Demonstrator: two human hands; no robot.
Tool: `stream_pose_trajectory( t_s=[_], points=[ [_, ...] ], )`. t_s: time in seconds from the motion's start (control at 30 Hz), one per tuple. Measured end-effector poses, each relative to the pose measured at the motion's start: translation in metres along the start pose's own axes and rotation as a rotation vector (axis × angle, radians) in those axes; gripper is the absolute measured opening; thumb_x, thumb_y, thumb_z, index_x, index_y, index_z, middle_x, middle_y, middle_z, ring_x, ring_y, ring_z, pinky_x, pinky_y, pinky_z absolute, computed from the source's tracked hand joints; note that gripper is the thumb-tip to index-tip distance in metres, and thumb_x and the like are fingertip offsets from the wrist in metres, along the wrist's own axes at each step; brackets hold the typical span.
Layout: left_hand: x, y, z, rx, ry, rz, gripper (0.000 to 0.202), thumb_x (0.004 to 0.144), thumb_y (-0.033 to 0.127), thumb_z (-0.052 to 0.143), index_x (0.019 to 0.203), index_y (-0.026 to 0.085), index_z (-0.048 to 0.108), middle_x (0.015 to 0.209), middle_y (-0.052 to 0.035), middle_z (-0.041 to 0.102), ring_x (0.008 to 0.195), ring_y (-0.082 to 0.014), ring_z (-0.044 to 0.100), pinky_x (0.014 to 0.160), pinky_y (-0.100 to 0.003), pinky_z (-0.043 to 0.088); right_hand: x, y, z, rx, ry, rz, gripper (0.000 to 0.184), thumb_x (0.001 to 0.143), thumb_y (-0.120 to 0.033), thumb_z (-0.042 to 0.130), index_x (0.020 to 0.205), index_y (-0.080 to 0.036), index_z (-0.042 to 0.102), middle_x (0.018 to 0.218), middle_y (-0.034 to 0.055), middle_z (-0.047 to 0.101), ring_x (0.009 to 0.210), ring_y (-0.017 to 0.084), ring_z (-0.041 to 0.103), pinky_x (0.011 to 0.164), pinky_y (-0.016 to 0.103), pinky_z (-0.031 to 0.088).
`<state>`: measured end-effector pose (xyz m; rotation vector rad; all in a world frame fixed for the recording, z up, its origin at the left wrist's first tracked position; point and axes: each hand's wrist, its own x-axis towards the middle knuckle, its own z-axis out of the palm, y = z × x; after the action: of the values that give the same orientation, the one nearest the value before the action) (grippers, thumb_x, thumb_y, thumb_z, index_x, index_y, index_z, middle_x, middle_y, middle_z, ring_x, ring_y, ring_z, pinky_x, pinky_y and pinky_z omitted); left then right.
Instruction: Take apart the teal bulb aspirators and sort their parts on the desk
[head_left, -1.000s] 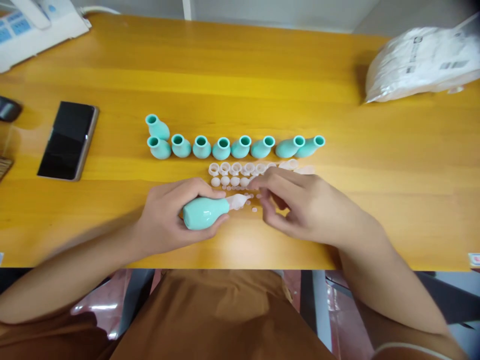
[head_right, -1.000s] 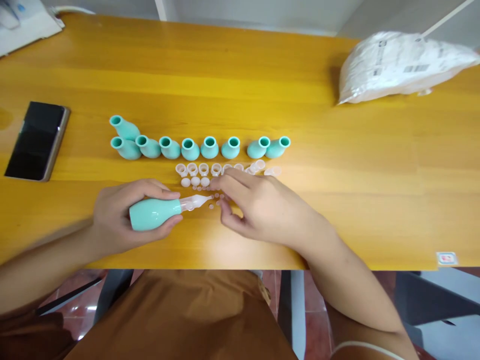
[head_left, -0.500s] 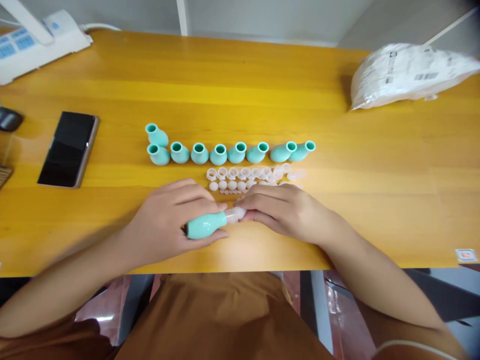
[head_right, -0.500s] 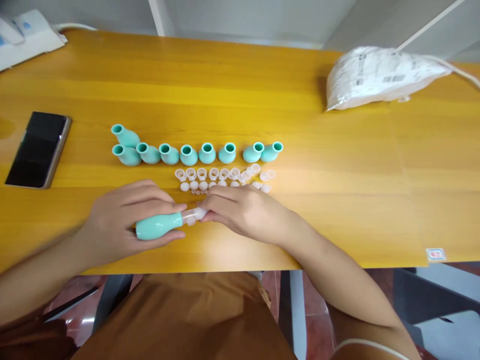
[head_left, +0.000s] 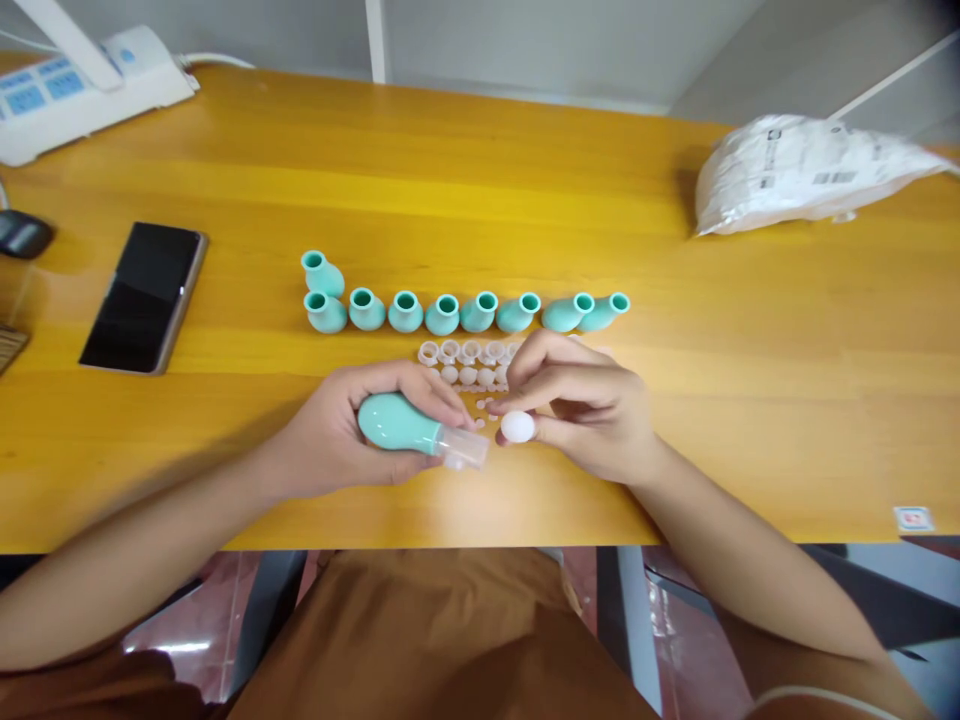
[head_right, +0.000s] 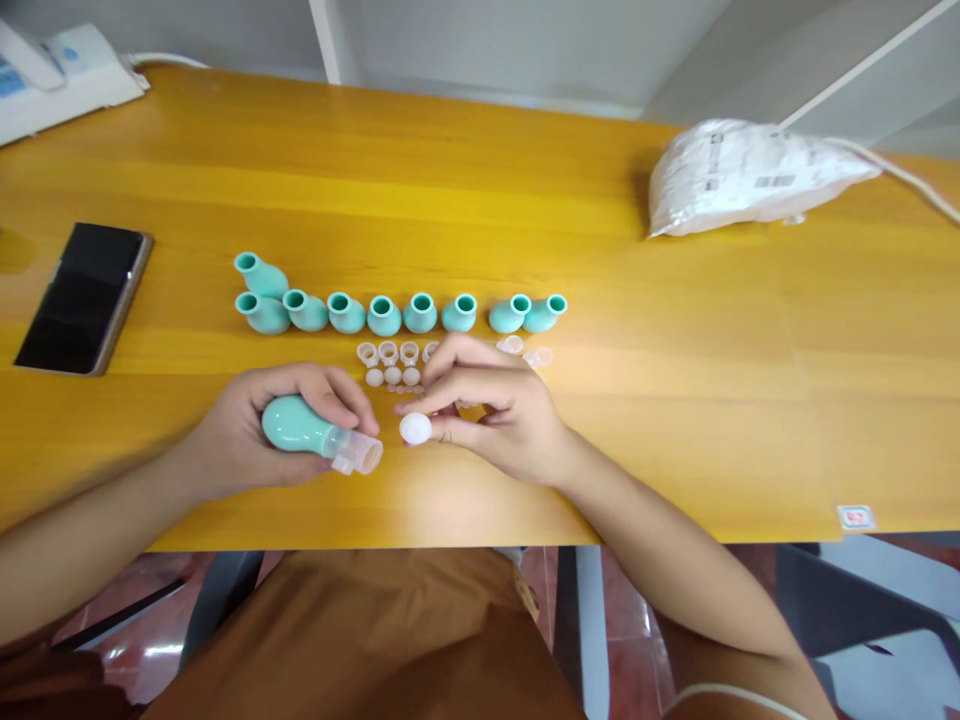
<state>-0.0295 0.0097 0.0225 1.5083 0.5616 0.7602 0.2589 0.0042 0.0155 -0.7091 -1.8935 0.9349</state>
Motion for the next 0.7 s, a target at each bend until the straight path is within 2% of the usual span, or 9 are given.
stream_pose_trajectory(
  t_s=[0.1, 0.17, 0.33, 0.47, 0.53, 0.63, 0.7],
  points=[
    [0.003, -0.001, 0.001, 0.194, -0.006, 0.161, 0.019, 0.095, 0.018, 0.090, 0.110, 0.026, 0.083, 0.140, -0.0078, 0.077, 0.111, -0.0247, 0.083, 0.098, -0.042, 0.073, -0.001, -0.003, 0.006, -0.011, -0.025, 0.013, 0.018, 0.108, -0.024, 0.082, 0.125, -0.026, 0.086, 0.103, 0.0042, 0.080, 0.090, 0.016, 0.077, 0.080, 0.032, 0.065],
    [0.004, -0.002, 0.003, 0.304, 0.002, 0.264, 0.019, 0.096, 0.023, 0.090, 0.113, 0.025, 0.084, 0.143, -0.0079, 0.074, 0.117, -0.0255, 0.081, 0.105, -0.043, 0.072, -0.003, -0.006, 0.011, -0.012, -0.057, 0.009, 0.023, 0.111, -0.022, 0.077, 0.133, -0.024, 0.083, 0.109, 0.0067, 0.083, 0.092, 0.016, 0.079, 0.082, 0.031, 0.065],
    [0.003, -0.002, 0.008, 0.490, -0.024, 0.394, 0.024, 0.098, 0.021, 0.087, 0.121, 0.024, 0.081, 0.140, -0.0123, 0.080, 0.119, -0.0235, 0.082, 0.105, -0.038, 0.072, -0.009, -0.010, 0.018, -0.112, -0.119, -0.067, 0.019, 0.114, -0.018, 0.071, 0.130, -0.020, 0.080, 0.112, 0.0095, 0.083, 0.100, 0.017, 0.081, 0.082, 0.028, 0.065],
    [0.003, 0.002, 0.010, 0.589, -0.038, 0.393, 0.017, 0.103, 0.023, 0.078, 0.120, 0.028, 0.079, 0.134, -0.0026, 0.085, 0.117, -0.0224, 0.085, 0.105, -0.036, 0.071, -0.013, -0.008, 0.016, -0.378, -0.098, -0.174, 0.008, 0.114, -0.023, 0.071, 0.111, -0.018, 0.077, 0.098, 0.0069, 0.080, 0.081, 0.016, 0.076, 0.069, 0.028, 0.060],
    [0.004, 0.003, 0.011, 0.586, -0.040, 0.356, 0.017, 0.103, 0.023, 0.076, 0.119, 0.029, 0.079, 0.131, 0.0003, 0.085, 0.115, -0.0217, 0.085, 0.103, -0.035, 0.071, -0.014, -0.007, 0.014, -0.479, -0.075, -0.217, 0.013, 0.113, -0.027, 0.074, 0.102, -0.020, 0.074, 0.090, 0.0039, 0.079, 0.072, 0.015, 0.072, 0.063, 0.028, 0.054],
    [0.004, 0.003, 0.012, 0.510, -0.045, 0.340, 0.023, 0.099, 0.022, 0.084, 0.120, 0.026, 0.080, 0.131, -0.0066, 0.084, 0.111, -0.0226, 0.085, 0.098, -0.034, 0.073, -0.013, -0.006, 0.012, -0.519, -0.061, -0.218, 0.018, 0.112, -0.029, 0.075, 0.097, -0.021, 0.071, 0.083, 0.0010, 0.077, 0.066, 0.014, 0.068, 0.059, 0.029, 0.048],
    [0.005, 0.002, 0.011, 0.461, -0.037, 0.332, 0.027, 0.096, 0.020, 0.088, 0.122, 0.024, 0.080, 0.132, -0.0115, 0.083, 0.111, -0.0235, 0.085, 0.098, -0.036, 0.074, -0.011, -0.007, 0.011, -0.487, -0.058, -0.208, 0.014, 0.111, -0.028, 0.077, 0.100, -0.021, 0.071, 0.086, 0.0018, 0.077, 0.069, 0.014, 0.070, 0.059, 0.029, 0.049]
  ],
)
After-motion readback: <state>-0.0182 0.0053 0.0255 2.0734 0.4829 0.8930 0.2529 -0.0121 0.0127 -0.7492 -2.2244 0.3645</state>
